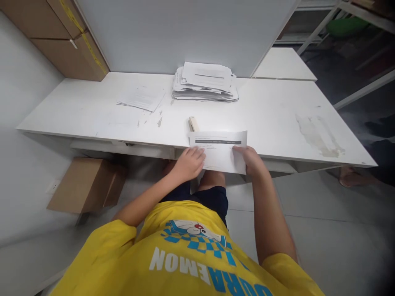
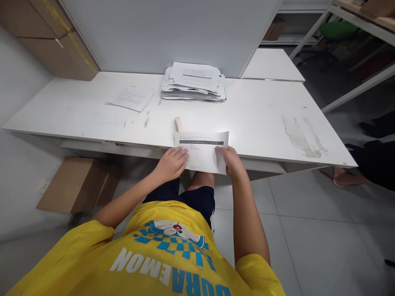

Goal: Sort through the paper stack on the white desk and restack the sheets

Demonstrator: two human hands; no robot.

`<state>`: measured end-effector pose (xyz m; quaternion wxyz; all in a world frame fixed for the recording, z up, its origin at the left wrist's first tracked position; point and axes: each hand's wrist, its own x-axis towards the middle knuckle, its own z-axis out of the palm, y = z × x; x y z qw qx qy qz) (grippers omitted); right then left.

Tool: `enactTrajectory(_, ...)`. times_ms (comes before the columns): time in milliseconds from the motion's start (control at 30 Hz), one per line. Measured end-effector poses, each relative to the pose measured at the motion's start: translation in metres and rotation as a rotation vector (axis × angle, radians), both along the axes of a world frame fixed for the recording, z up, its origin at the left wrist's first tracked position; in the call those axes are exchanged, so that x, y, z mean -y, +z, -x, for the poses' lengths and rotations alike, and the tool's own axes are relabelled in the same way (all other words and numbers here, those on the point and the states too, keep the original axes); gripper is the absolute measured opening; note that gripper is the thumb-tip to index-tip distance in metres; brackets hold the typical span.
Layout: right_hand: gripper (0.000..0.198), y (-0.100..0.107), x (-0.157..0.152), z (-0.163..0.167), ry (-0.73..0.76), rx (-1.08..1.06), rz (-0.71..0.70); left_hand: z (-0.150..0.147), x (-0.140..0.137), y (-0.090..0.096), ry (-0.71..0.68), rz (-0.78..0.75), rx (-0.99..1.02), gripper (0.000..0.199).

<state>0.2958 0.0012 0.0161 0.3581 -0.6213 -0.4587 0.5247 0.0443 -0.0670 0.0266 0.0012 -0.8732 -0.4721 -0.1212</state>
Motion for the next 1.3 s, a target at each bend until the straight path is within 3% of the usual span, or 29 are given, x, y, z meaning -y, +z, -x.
enactTrajectory(167, 0.031, 0.016, -0.022, -0.008, -0.026, 0.101, 0.113, 0.015, -0.025, -0.005, 0.061, 0.027, -0.010, 0.038)
enactTrajectory(367, 0.031, 0.022, -0.039, -0.011, 0.059, 0.208, 0.022, 0.018, -0.024, -0.013, 0.065, -0.008, 0.038, 0.037)
enactTrajectory(500, 0.028, 0.028, -0.045, -0.015, 0.111, 0.263, 0.060, 0.020, -0.025, -0.012, 0.071, 0.023, 0.080, 0.038)
enactTrajectory(767, 0.026, 0.032, -0.053, -0.022, 0.133, 0.197, 0.194, 0.018, -0.024, -0.010, 0.065, 0.012, 0.125, 0.037)
enactTrajectory(1033, 0.021, 0.035, -0.056, -0.019, 0.099, 0.169, 0.229, 0.015, -0.034, -0.016, 0.127, 0.010, 0.168, 0.036)
enactTrajectory(1300, 0.010, 0.033, -0.055, -0.019, 0.112, -0.052, 0.163, 0.033, -0.056, 0.004, 0.148, -0.230, 0.159, 0.038)
